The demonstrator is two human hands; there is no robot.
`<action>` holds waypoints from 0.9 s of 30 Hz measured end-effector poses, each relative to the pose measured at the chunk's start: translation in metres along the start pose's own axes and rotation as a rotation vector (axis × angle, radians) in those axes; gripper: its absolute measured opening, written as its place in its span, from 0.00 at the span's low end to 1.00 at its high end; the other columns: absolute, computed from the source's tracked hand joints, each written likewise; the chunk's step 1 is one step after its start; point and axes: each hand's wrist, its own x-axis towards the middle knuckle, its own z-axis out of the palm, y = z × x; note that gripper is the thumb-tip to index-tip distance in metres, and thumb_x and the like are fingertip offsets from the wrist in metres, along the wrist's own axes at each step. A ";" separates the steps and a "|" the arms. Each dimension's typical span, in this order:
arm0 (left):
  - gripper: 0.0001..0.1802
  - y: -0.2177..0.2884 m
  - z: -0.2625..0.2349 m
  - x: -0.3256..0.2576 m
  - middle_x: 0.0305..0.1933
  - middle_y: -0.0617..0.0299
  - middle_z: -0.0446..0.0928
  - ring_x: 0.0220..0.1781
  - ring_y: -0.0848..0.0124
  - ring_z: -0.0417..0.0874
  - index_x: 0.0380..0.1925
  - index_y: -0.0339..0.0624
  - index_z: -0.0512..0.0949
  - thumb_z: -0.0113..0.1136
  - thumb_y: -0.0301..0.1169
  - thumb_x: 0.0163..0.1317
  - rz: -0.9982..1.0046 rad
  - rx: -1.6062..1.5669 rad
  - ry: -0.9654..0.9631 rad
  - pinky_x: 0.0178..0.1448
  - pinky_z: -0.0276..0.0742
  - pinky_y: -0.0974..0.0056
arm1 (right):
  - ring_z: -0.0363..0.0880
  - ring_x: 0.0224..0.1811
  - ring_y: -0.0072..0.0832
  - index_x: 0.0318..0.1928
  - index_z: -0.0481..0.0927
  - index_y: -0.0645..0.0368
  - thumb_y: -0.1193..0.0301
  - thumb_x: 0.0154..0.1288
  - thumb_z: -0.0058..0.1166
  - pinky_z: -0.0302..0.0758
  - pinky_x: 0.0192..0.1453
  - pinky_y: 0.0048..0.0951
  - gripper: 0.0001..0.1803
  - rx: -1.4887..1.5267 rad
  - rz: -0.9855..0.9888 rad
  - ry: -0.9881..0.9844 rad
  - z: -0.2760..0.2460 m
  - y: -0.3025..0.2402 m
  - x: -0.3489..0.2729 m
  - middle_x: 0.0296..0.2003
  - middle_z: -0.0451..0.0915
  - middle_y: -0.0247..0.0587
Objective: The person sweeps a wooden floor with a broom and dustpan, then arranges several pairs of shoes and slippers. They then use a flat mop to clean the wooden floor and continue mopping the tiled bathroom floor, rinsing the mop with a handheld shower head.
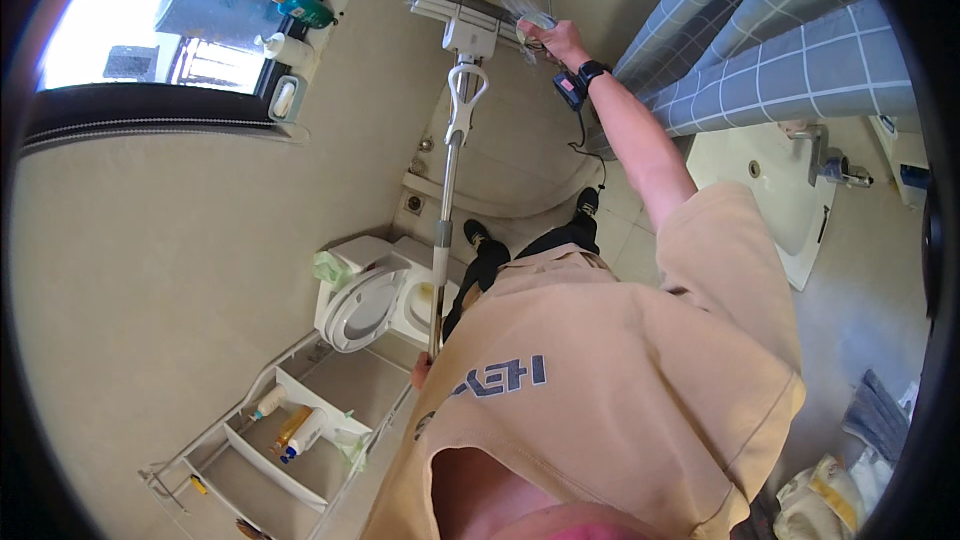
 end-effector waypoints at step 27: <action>0.17 0.157 -0.060 0.013 0.23 0.49 0.81 0.28 0.74 0.77 0.32 0.28 0.82 0.66 0.37 0.61 0.122 -0.410 -0.290 0.33 0.75 0.56 | 0.87 0.36 0.42 0.36 0.88 0.56 0.30 0.45 0.68 0.81 0.45 0.40 0.39 -0.644 -0.462 -0.395 0.058 -0.004 -0.030 0.32 0.88 0.48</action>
